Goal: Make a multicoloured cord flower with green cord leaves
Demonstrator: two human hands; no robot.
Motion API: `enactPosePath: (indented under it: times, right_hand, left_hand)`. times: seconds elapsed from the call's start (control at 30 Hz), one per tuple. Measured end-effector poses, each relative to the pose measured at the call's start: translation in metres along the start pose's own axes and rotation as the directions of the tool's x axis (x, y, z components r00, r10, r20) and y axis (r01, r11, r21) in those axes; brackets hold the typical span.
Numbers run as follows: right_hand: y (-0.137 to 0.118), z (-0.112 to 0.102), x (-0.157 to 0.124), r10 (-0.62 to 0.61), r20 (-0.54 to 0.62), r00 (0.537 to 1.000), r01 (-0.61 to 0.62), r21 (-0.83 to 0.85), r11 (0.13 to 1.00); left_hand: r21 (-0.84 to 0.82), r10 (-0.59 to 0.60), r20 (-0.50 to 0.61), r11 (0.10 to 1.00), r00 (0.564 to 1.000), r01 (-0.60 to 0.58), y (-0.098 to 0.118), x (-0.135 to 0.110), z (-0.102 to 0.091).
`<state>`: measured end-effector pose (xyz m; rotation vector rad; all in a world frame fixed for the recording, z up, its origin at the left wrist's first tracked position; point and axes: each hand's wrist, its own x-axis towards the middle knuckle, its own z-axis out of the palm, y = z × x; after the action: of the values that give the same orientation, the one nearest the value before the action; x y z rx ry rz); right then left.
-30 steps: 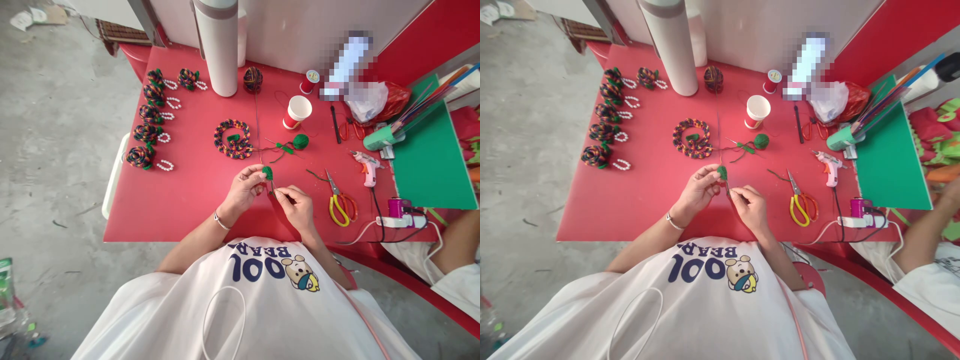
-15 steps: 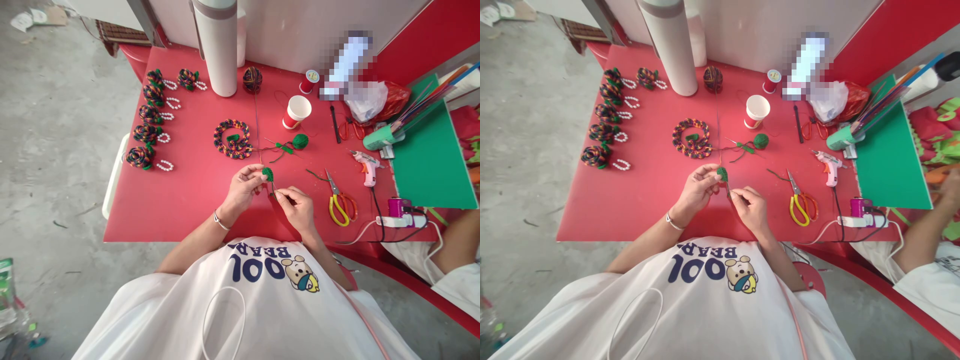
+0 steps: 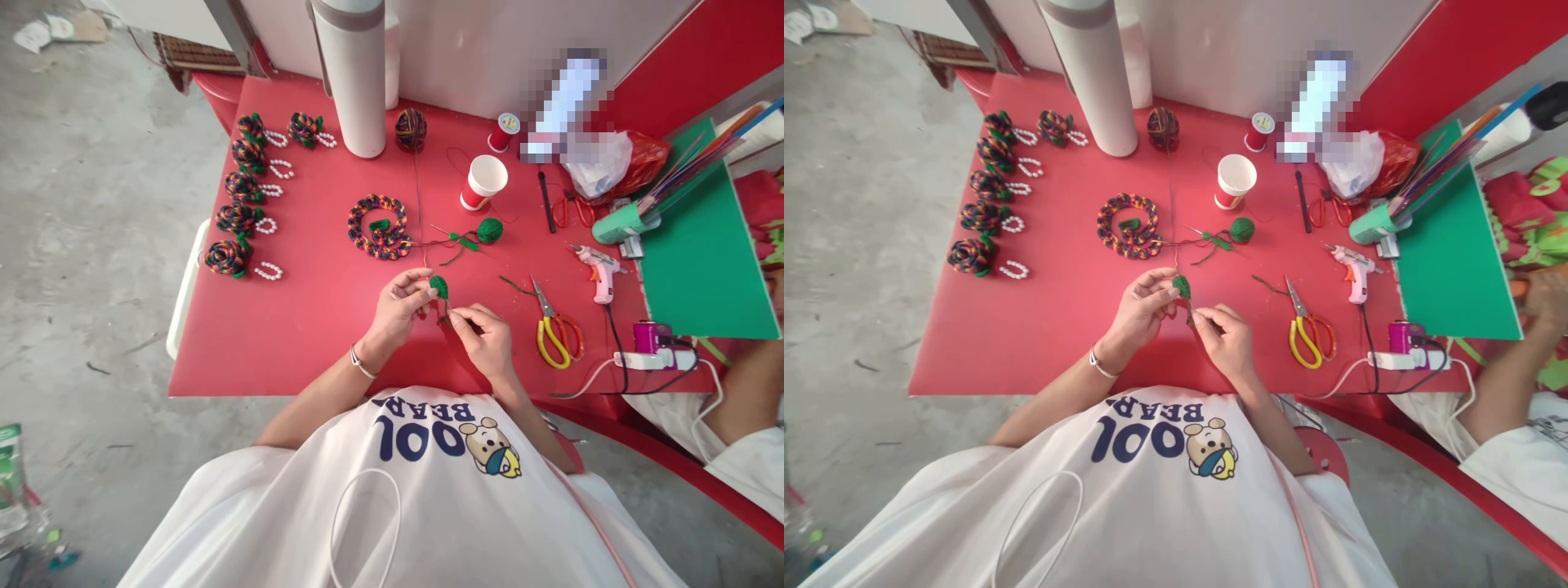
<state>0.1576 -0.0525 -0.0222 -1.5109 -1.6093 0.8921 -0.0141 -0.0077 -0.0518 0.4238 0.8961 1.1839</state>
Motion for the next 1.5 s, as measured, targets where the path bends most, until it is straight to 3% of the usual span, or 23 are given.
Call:
enactPosePath:
  times: [0.8,1.03,1.5]
  right_hand:
    - [0.0072,-0.0091,0.0034,-0.1,0.044,0.994,0.102,-0.059,0.993]
    - [0.0076,-0.0083,0.0063,-0.128,0.052,0.99,0.131,-0.065,0.989]
    - [0.0075,-0.0057,0.0057,-0.122,0.06,0.991,0.126,-0.06,0.99]
  left_hand:
    - [0.069,0.009,0.036,0.998,0.999,-0.011,-0.0041,0.0011,-0.0041]
    - [0.021,0.011,0.007,1.0,1.0,-0.011,-0.002,0.001,-0.0009]
    - [0.039,0.037,0.024,0.998,0.999,-0.038,-0.0053,0.0021,-0.0044]
